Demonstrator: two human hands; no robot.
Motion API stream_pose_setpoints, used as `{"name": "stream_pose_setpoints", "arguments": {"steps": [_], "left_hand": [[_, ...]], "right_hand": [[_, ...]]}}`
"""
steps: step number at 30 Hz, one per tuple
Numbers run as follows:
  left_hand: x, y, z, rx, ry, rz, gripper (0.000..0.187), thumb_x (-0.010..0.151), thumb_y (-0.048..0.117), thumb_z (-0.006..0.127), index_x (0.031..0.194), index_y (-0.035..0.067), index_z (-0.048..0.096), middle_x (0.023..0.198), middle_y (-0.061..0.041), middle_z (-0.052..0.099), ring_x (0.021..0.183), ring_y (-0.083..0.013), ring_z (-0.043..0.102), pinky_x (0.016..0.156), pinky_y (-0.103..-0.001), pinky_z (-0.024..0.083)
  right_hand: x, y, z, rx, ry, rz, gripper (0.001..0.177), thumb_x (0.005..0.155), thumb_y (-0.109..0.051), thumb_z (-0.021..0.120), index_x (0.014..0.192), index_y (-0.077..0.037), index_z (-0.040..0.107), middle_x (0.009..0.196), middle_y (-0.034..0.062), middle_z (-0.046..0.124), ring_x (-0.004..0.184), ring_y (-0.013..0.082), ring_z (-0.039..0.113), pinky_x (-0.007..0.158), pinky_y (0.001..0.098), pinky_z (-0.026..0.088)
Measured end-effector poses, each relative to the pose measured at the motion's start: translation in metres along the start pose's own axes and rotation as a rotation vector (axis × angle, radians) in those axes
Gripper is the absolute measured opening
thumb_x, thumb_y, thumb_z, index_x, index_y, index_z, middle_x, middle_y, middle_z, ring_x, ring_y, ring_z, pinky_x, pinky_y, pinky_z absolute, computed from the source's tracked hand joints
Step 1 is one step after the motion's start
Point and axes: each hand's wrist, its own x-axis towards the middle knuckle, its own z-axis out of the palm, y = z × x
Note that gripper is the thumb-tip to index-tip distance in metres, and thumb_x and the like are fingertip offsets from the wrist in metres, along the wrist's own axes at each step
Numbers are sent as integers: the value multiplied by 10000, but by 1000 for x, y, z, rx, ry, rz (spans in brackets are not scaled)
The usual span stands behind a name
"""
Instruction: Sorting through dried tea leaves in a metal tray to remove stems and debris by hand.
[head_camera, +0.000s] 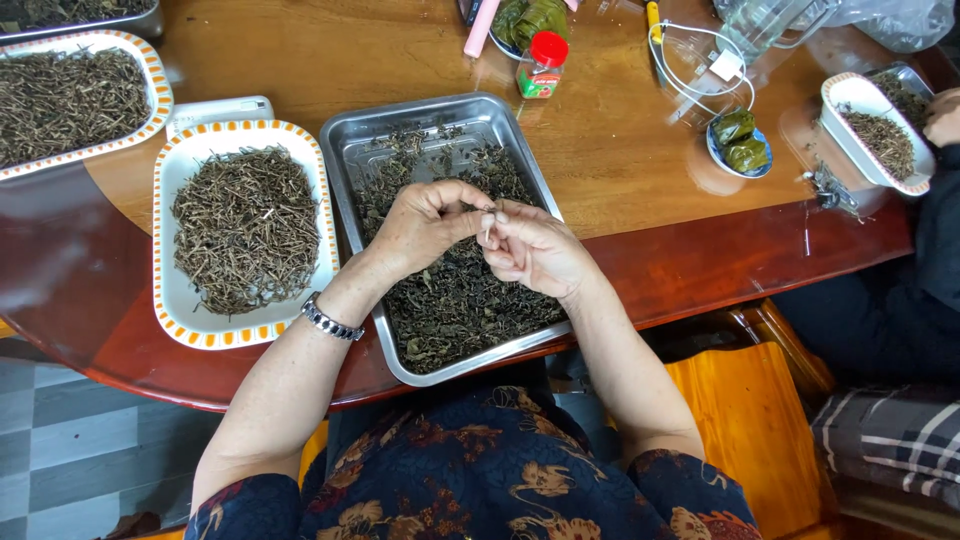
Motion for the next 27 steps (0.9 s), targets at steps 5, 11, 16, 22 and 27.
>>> {"name": "stream_pose_setpoints", "arguments": {"steps": [5,11,16,22,27], "left_hand": [[2,4,5,-64,35,5,160,907,115,814,1059,79,781,578,-23,562,572,-64,462,581,-225,380],[6,-15,1,-135,95,0,125,905,108,806,1026,83,788,594,-34,607,588,-65,486,585,-216,389],[0,13,-10,24,159,9,86,929,79,767,1013,64,777,580,-57,595,557,-95,494,564,-228,393],[-4,35,-26,507,196,-91,170,946,33,683,1083,67,777,499,-7,598,402,-107,495,470,-229,417],[-2,19,-33,631,252,-142,182,904,117,713,1068,122,790,442,23,536,412,-185,546,486,-314,452]], "right_hand": [[6,-5,-11,-4,-56,20,123,1047,-157,522,1098,-46,532,794,38,470,577,90,521,408,187,414],[18,-17,-19,-19,-133,47,81,1032,-122,534,1055,-58,579,797,51,492,577,97,531,395,187,396],[45,-39,-48,-83,-90,-1,43,990,-106,574,992,-82,610,863,145,640,672,182,687,405,168,420],[86,-50,-58,-439,46,-63,143,970,41,520,1053,-60,577,838,114,675,576,101,625,363,126,330],[123,-28,-90,-1152,140,-166,126,834,-25,767,960,-25,757,776,58,681,711,139,584,615,260,445]]}}
